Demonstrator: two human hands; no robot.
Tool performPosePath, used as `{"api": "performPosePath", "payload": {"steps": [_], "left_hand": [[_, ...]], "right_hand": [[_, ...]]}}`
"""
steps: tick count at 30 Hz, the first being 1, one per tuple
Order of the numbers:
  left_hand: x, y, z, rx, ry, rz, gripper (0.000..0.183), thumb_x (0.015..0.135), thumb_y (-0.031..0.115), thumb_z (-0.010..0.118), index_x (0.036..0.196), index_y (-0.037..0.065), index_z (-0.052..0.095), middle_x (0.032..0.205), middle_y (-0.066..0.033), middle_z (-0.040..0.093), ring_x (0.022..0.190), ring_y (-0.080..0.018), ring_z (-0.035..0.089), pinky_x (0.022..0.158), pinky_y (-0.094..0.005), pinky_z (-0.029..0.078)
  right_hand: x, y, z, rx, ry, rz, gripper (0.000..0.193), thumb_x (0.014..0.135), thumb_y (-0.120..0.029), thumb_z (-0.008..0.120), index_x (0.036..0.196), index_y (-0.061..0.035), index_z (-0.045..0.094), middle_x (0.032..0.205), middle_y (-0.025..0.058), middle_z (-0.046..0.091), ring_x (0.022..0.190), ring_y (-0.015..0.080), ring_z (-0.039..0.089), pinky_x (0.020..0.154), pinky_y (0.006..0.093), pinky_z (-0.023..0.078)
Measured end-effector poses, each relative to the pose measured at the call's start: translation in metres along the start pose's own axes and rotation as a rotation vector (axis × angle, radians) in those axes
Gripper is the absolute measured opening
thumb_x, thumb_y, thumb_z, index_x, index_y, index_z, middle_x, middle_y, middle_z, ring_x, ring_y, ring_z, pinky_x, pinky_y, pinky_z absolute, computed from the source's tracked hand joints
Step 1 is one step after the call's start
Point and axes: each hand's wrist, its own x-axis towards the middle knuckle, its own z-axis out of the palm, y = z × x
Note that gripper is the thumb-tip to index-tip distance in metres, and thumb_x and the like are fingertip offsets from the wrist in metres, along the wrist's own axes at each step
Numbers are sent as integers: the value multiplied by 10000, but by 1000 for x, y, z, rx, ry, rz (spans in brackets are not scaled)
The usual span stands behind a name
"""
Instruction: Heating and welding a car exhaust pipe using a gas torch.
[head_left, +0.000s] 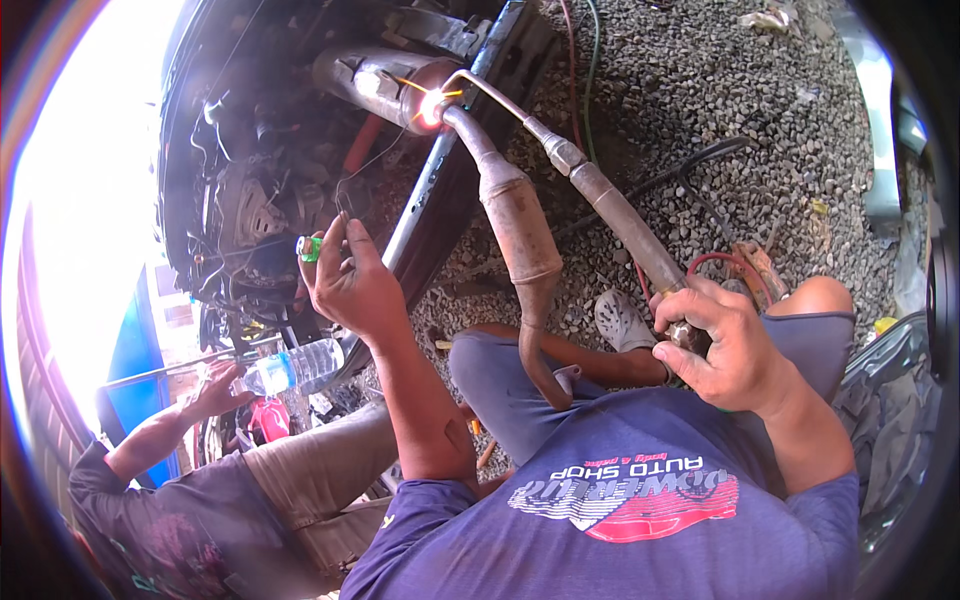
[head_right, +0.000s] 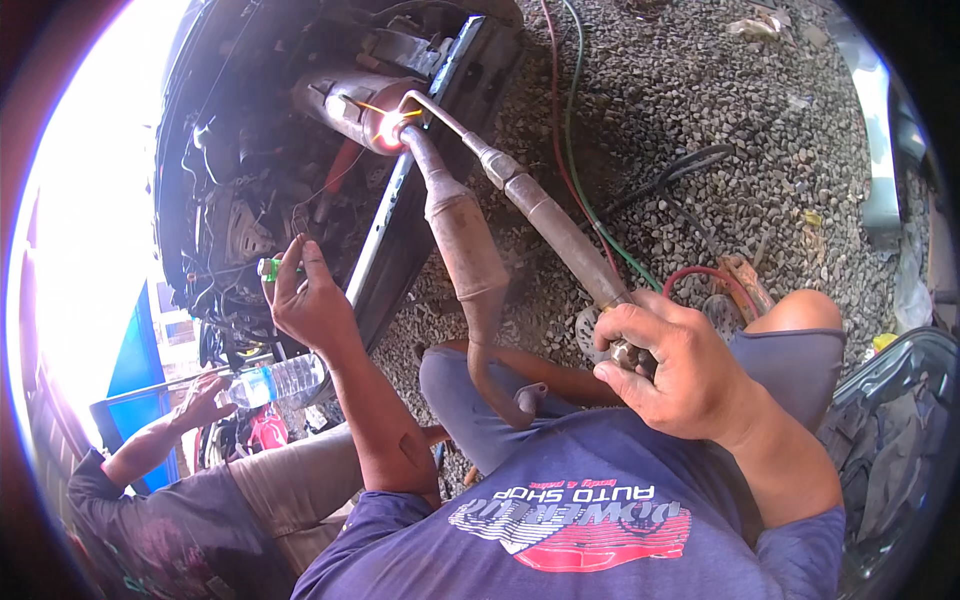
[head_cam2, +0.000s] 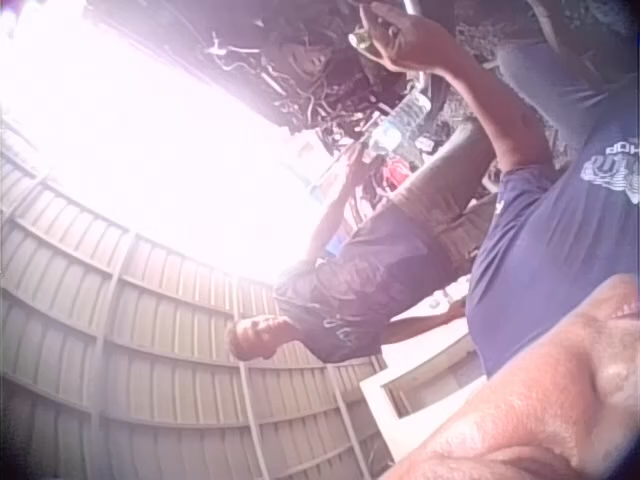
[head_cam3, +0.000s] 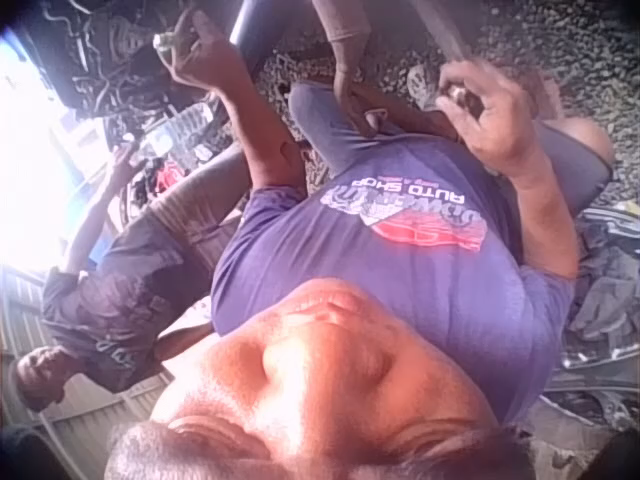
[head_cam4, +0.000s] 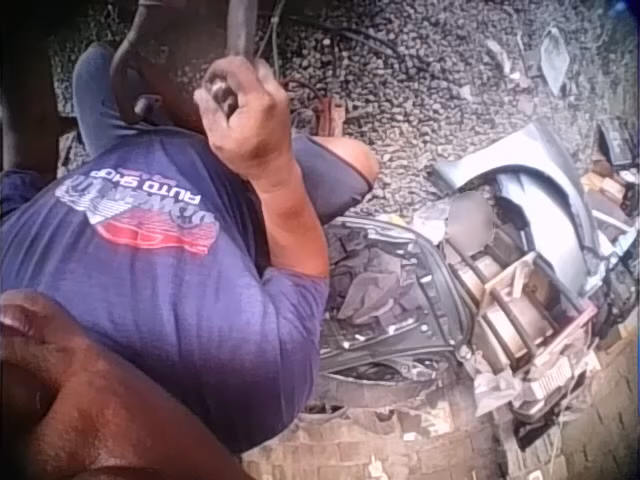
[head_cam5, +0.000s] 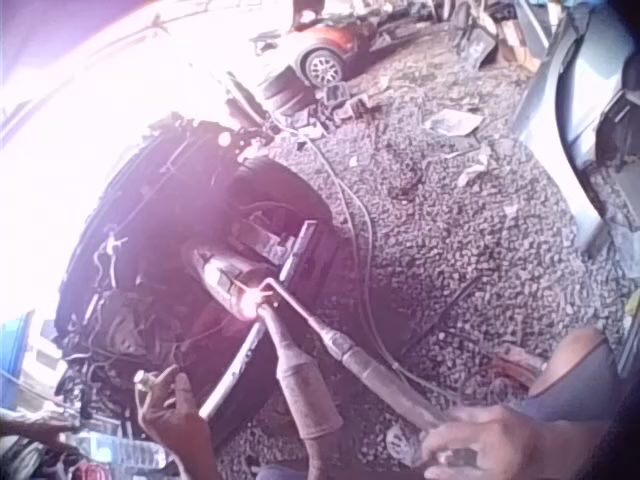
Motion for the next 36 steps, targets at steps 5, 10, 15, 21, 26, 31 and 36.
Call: {"api": "performPosePath", "payload": {"steps": [5, 10, 15, 21, 26, 31, 36], "left_hand": [[0, 0, 0, -9, 6, 13, 209, 994, 192, 880, 1143, 47, 904, 1125, -125, 833, 1087, -233, 764, 982, -398, 589], [-1, -3, 0, -13, -1, 24, 192, 997, 149, 858, 1150, 38, 894, 1153, -126, 796, 996, -219, 761, 828, -356, 611], [-2, -5, -1, -11, 4, 70, 184, 995, 110, 839, 1154, 31, 885, 1174, -130, 761, 908, -200, 758, 685, -317, 628], [-1, -3, -2, 2, 1, 7, 204, 994, 196, 881, 1144, 60, 905, 1149, -134, 835, 1113, -245, 764, 977, -397, 592], [-4, 0, -5, -15, -2, -2, 200, 997, 184, 866, 1152, 62, 903, 1136, -121, 813, 1056, -247, 759, 947, -398, 594], [-6, 1, -9, -5, -3, 31, 170, 996, 127, 834, 1134, 40, 882, 1139, -120, 766, 994, -224, 753, 805, -362, 622], [-10, -18, -20, 1, -24, -24, 145, 995, 92, 791, 1114, 33, 848, 1127, -119, 741, 971, -227, 749, 770, -367, 630]], "right_hand": [[0, -1, 1, 7, -9, 5, 233, 935, -43, 825, 1133, -73, 707, 975, 117, 671, 728, 222, 677, 691, 370, 559], [1, 2, 2, 14, 3, 1, 230, 937, -41, 821, 1131, -72, 700, 976, 115, 670, 733, 223, 676, 694, 372, 560], [-1, 1, 1, -3, 11, 9, 225, 939, -39, 817, 1125, -70, 694, 984, 115, 675, 745, 216, 680, 693, 371, 558], [-3, -1, 0, 8, -14, 18, 241, 932, -50, 831, 1132, -74, 699, 998, 118, 683, 756, 213, 695, 699, 367, 562], [-3, 0, 2, 27, 5, 17, 243, 933, -63, 839, 1132, -76, 701, 1004, 120, 689, 756, 214, 697, 703, 362, 567], [-5, 0, 0, -5, 7, 6, 242, 931, -62, 836, 1133, -78, 703, 1003, 126, 688, 754, 231, 695, 714, 369, 571], [-5, -1, -3, -2, -30, 17, 251, 921, -63, 839, 1130, -64, 701, 1041, 150, 718, 823, 265, 720, 772, 388, 589]]}}
